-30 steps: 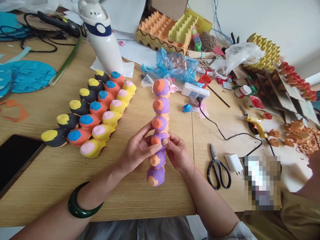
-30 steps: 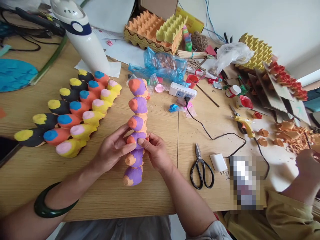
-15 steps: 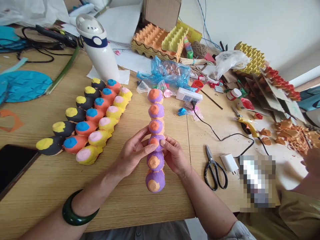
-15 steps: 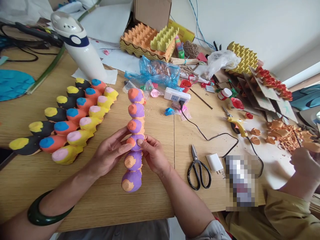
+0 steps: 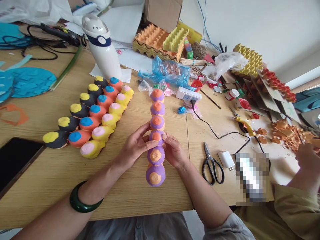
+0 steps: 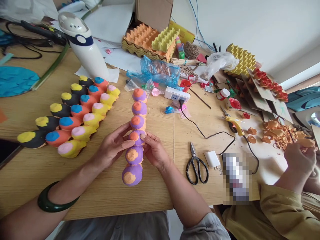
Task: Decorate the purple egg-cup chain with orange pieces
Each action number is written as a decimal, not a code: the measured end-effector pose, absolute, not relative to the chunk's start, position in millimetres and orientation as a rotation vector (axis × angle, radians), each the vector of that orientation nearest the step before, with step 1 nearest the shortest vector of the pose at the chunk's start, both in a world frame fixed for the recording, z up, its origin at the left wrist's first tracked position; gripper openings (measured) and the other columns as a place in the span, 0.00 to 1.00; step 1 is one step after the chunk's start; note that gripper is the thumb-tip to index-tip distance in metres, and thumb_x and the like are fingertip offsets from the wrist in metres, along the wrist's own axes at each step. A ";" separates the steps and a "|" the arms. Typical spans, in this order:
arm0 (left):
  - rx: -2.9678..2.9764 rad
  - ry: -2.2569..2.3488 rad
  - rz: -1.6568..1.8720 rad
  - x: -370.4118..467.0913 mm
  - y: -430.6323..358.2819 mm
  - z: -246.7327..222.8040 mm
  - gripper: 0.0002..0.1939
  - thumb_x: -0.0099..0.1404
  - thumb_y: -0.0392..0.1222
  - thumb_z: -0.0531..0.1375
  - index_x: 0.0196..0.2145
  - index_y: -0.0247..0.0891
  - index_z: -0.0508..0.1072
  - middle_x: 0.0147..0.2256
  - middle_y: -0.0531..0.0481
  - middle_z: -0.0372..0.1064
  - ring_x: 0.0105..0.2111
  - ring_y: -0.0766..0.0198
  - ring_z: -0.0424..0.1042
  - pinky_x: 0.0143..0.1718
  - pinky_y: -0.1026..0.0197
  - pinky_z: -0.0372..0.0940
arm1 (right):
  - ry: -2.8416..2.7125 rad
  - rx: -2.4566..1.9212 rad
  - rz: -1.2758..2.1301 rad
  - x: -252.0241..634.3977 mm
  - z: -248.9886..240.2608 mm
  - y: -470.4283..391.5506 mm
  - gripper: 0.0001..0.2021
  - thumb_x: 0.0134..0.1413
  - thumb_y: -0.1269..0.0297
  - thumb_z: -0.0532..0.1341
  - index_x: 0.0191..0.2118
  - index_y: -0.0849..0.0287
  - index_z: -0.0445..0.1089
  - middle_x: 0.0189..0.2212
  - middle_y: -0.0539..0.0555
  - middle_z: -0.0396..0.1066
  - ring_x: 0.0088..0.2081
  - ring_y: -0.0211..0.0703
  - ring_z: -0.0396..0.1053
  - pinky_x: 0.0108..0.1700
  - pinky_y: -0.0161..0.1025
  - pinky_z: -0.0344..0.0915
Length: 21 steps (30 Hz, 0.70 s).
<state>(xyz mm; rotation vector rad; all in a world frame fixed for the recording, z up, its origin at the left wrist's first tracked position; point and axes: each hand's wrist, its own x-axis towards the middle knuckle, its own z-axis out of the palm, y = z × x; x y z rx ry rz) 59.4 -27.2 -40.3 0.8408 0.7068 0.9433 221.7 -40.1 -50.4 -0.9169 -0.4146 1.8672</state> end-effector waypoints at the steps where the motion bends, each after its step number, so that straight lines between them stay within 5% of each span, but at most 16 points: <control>1: 0.844 0.683 0.931 58.5 -27.4 -39.0 0.30 0.63 0.43 0.71 0.61 0.55 0.72 0.64 0.53 0.69 0.63 0.48 0.68 0.59 0.51 0.69 | -0.427 -0.916 1.864 222.0 -50.1 -40.2 0.18 0.38 0.53 0.80 0.32 0.59 0.79 0.26 0.47 0.76 0.26 0.34 0.67 0.31 0.32 0.66; 12: 0.903 0.803 0.983 60.7 -27.9 -38.4 0.29 0.62 0.46 0.71 0.60 0.49 0.72 0.64 0.49 0.68 0.69 0.41 0.60 0.60 0.46 0.69 | -0.547 -0.987 1.774 215.2 -46.5 -44.7 0.18 0.40 0.52 0.79 0.32 0.57 0.77 0.26 0.47 0.74 0.25 0.34 0.65 0.30 0.33 0.64; 21: 0.872 0.783 0.989 61.4 -27.6 -36.8 0.37 0.55 0.45 0.76 0.60 0.46 0.70 0.60 0.45 0.72 0.59 0.45 0.72 0.53 0.50 0.73 | -0.529 -0.986 1.790 216.1 -46.7 -45.1 0.17 0.42 0.53 0.78 0.33 0.57 0.78 0.28 0.49 0.75 0.27 0.35 0.67 0.33 0.35 0.67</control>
